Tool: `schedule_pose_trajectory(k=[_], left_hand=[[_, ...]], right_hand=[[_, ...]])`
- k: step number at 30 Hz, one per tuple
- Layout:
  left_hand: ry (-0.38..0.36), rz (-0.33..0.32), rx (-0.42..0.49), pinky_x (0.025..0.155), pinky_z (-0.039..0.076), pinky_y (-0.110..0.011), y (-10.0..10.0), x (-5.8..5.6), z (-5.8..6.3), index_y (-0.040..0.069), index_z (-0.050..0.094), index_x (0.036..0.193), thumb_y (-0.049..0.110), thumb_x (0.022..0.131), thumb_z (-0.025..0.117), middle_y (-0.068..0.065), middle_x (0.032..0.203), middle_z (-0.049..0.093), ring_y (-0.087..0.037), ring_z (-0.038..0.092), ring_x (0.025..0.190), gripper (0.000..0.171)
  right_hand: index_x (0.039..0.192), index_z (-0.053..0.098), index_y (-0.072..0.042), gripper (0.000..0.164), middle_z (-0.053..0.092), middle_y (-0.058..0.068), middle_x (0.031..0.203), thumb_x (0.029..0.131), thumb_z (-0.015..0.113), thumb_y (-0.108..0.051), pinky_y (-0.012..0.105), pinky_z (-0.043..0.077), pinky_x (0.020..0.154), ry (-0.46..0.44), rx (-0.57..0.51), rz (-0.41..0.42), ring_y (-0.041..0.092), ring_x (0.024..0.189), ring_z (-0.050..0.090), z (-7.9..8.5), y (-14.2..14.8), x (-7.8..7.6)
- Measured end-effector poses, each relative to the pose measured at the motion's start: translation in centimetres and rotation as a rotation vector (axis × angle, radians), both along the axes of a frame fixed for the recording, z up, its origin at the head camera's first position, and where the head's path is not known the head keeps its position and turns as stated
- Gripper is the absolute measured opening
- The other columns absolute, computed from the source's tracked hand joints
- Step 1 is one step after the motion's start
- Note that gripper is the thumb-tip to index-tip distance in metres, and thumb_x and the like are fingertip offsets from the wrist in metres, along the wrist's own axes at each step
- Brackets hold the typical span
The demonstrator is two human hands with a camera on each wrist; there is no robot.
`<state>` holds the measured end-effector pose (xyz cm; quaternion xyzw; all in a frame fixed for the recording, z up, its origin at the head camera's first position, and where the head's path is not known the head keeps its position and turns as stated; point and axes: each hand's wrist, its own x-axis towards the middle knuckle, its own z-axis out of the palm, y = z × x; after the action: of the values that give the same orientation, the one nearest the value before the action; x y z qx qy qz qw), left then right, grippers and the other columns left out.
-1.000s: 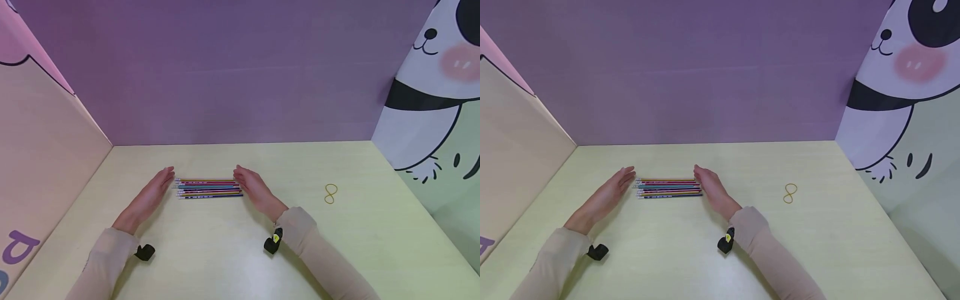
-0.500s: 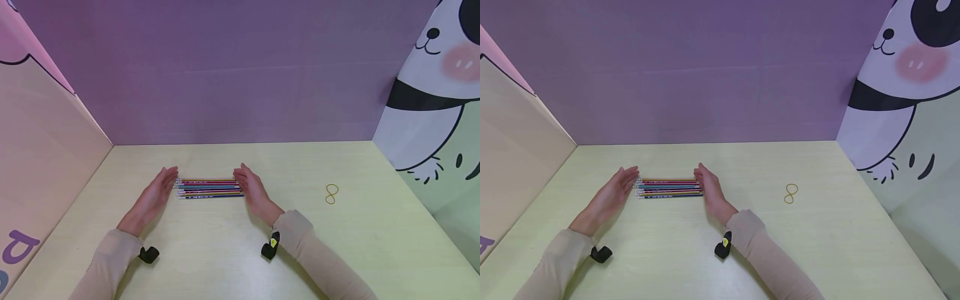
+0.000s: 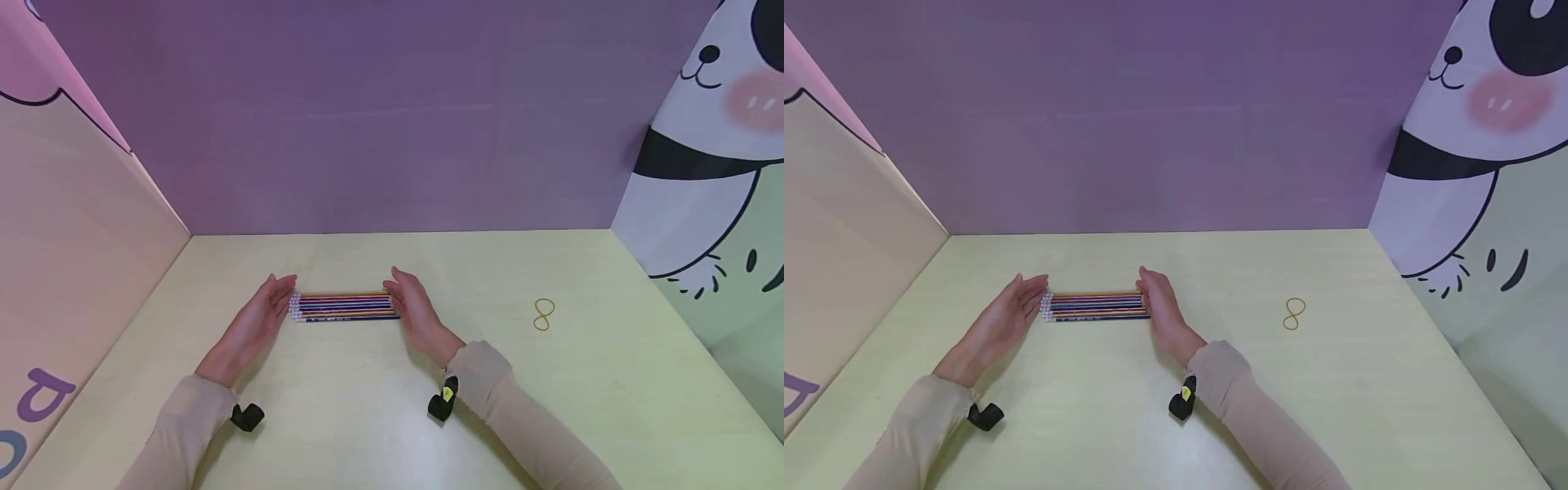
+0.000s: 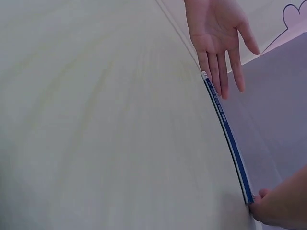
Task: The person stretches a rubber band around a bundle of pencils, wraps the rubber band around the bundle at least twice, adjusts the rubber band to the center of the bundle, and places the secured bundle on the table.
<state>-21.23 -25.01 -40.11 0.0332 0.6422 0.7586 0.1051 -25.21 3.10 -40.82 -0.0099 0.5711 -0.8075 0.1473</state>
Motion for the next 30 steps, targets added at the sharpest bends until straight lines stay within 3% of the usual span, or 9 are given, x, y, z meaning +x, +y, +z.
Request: schedule_pose_trajectory(k=[6,14,19,26,30], left_hand=[[-0.011,0.012,0.003,0.123,-0.004,-0.038,0.1,0.1,-0.1,-0.002,0.001,0.157,0.052,0.108,0.024,-0.014,0.166,-0.006,-0.025,-0.007,0.153,0.077],[-0.002,0.016,-0.059,0.123,-0.003,-0.039,0.1,-0.2,0.7,-0.001,0.005,0.158,0.055,0.106,0.026,-0.012,0.167,-0.004,-0.024,-0.007,0.153,0.078],[-0.009,0.021,-0.087,0.124,-0.001,-0.04,0.0,-0.3,0.9,-0.003,0.009,0.157,0.05,0.108,0.025,-0.016,0.166,0.001,-0.026,-0.002,0.153,0.074],[-0.01,0.163,-0.079,0.124,0.008,-0.039,-0.3,-0.2,0.6,-0.004,0.016,0.155,0.043,0.11,0.027,-0.018,0.165,0.009,-0.025,0.008,0.153,0.067],[-0.013,0.16,-0.069,0.124,0.005,-0.037,-0.1,-0.3,0.3,-0.004,0.013,0.156,0.046,0.109,0.025,-0.018,0.165,0.007,-0.026,0.006,0.153,0.069]], right_hand=[[0.15,0.028,-0.003,0.064,0.039,0.021,0.153,0.102,0.049,-0.039,0.038,0.021,0.122,-0.008,0.034,0.045,0.029,0.144,0.034,-0.1,0.1,-0.1],[0.15,0.032,-0.001,0.064,0.038,0.02,0.154,0.102,0.049,-0.039,0.037,0.019,0.122,0.011,0.043,0.092,0.028,0.146,0.031,0.4,0.2,-0.4],[0.141,0.034,0.001,0.054,0.041,0.022,0.149,0.101,0.053,-0.031,0.039,0.024,0.12,0.011,0.053,0.034,0.03,0.141,0.037,0.6,0.4,-0.5],[0.145,0.032,-0.002,0.056,0.042,0.022,0.149,0.101,0.051,-0.031,0.04,0.025,0.12,-0.009,0.012,-0.061,0.031,0.141,0.038,0.9,0.7,-1.6],[0.147,0.036,0.002,0.058,0.043,0.023,0.15,0.103,0.047,-0.034,0.038,0.02,0.121,-0.016,-0.053,-0.05,0.029,0.142,0.038,0.5,0.4,-2.2]])
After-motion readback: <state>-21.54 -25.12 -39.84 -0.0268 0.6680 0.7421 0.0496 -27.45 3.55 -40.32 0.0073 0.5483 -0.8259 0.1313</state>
